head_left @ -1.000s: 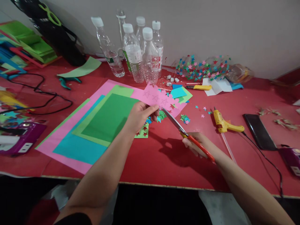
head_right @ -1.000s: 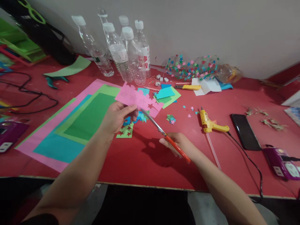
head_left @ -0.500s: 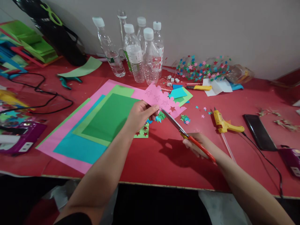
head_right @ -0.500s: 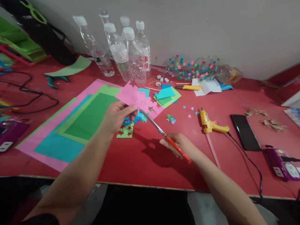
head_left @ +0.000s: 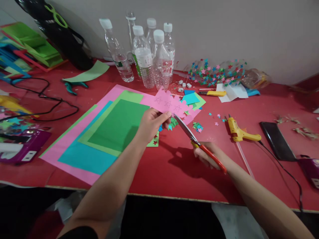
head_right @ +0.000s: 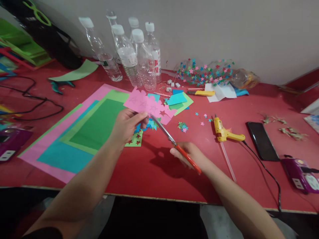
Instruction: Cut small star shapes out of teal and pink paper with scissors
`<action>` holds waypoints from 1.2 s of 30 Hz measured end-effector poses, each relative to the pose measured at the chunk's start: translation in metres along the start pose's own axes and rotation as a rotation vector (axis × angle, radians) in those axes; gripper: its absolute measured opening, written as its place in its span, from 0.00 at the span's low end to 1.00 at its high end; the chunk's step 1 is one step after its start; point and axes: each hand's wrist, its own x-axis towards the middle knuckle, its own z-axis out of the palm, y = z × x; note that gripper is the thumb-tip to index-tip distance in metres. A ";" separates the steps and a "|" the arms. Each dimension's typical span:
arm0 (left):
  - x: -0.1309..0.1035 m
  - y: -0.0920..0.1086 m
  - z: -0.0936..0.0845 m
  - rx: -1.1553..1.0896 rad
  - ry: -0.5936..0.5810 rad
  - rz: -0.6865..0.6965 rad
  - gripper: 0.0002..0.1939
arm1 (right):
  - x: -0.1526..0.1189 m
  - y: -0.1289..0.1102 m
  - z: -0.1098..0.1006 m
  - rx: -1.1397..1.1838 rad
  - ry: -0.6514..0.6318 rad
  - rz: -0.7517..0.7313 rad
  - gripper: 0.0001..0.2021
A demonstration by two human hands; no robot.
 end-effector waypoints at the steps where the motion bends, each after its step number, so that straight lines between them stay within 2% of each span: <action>1: 0.000 -0.002 0.002 -0.038 0.013 0.004 0.09 | 0.000 -0.001 0.001 0.010 -0.003 -0.002 0.24; 9: -0.009 -0.016 0.021 -0.246 0.134 0.055 0.08 | -0.002 -0.004 0.010 0.116 0.002 -0.052 0.27; 17: -0.012 -0.019 0.031 -0.329 0.204 0.037 0.07 | -0.003 -0.013 0.017 0.072 0.087 0.107 0.17; 22: -0.013 -0.020 0.035 -0.398 0.239 0.000 0.08 | -0.003 -0.017 0.020 0.068 0.102 0.103 0.17; 31: -0.016 -0.022 0.042 -0.495 0.226 -0.048 0.07 | -0.004 -0.016 0.023 0.107 0.102 0.055 0.23; 36: -0.017 -0.023 0.043 -0.511 0.216 -0.054 0.07 | -0.003 -0.014 0.024 0.098 0.124 0.071 0.22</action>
